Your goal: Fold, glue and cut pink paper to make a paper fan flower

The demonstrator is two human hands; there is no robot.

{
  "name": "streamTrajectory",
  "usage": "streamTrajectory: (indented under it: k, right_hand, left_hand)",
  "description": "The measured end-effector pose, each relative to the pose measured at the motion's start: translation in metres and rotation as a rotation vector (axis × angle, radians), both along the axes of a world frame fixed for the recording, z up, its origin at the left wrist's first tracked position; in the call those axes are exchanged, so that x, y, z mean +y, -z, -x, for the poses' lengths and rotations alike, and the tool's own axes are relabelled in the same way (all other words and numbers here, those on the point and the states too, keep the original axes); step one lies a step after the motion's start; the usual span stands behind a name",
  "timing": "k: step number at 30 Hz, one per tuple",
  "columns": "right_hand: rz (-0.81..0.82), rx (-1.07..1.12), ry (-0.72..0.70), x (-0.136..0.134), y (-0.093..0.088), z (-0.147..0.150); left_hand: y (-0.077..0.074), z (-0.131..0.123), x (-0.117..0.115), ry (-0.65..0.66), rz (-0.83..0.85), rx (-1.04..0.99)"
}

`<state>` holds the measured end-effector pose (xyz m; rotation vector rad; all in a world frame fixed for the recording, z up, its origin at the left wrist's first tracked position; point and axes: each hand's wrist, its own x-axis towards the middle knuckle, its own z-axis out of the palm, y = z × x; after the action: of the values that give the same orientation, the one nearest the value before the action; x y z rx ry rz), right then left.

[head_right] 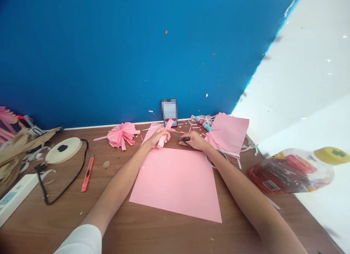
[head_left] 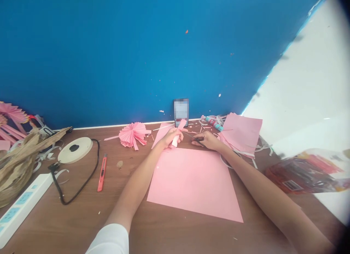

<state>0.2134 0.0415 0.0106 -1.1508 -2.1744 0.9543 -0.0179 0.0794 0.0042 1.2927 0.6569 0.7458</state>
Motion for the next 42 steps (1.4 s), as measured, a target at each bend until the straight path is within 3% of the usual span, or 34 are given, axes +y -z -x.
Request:
streamTrajectory:
  k: [9, 15, 20, 23, 29, 34, 38, 42]
  right_hand:
    - [0.03, 0.05, 0.024, 0.001, 0.008, -0.003]
    - [0.136, 0.118, 0.035, 0.001, 0.011, -0.003]
    - [0.088, 0.422, 0.208, -0.009, 0.006, 0.005]
    - [0.18, 0.451, 0.109, -0.013, 0.004, 0.013]
    - [0.184, 0.498, 0.193, -0.006, 0.01, 0.016]
    - [0.009, 0.284, 0.359, 0.0, 0.015, 0.016]
    - [-0.315, -0.144, 0.588, -0.003, 0.011, 0.018]
    - [-0.385, -0.501, 0.702, -0.008, 0.005, 0.022]
  left_hand:
    - [0.001, 0.001, 0.0, 0.008, -0.033, 0.027]
    - [0.005, 0.001, 0.003, 0.033, -0.04, 0.016]
    - [0.005, -0.001, 0.004, -0.008, -0.06, 0.07]
    - [0.004, -0.002, 0.003, -0.034, -0.043, 0.078]
    - [0.002, 0.0, 0.001, -0.03, -0.015, -0.001]
    - [0.004, -0.002, 0.002, 0.013, -0.01, -0.04]
    - [0.006, -0.005, 0.006, 0.017, 0.022, -0.013]
    - [0.004, -0.009, 0.009, 0.106, -0.127, 0.14]
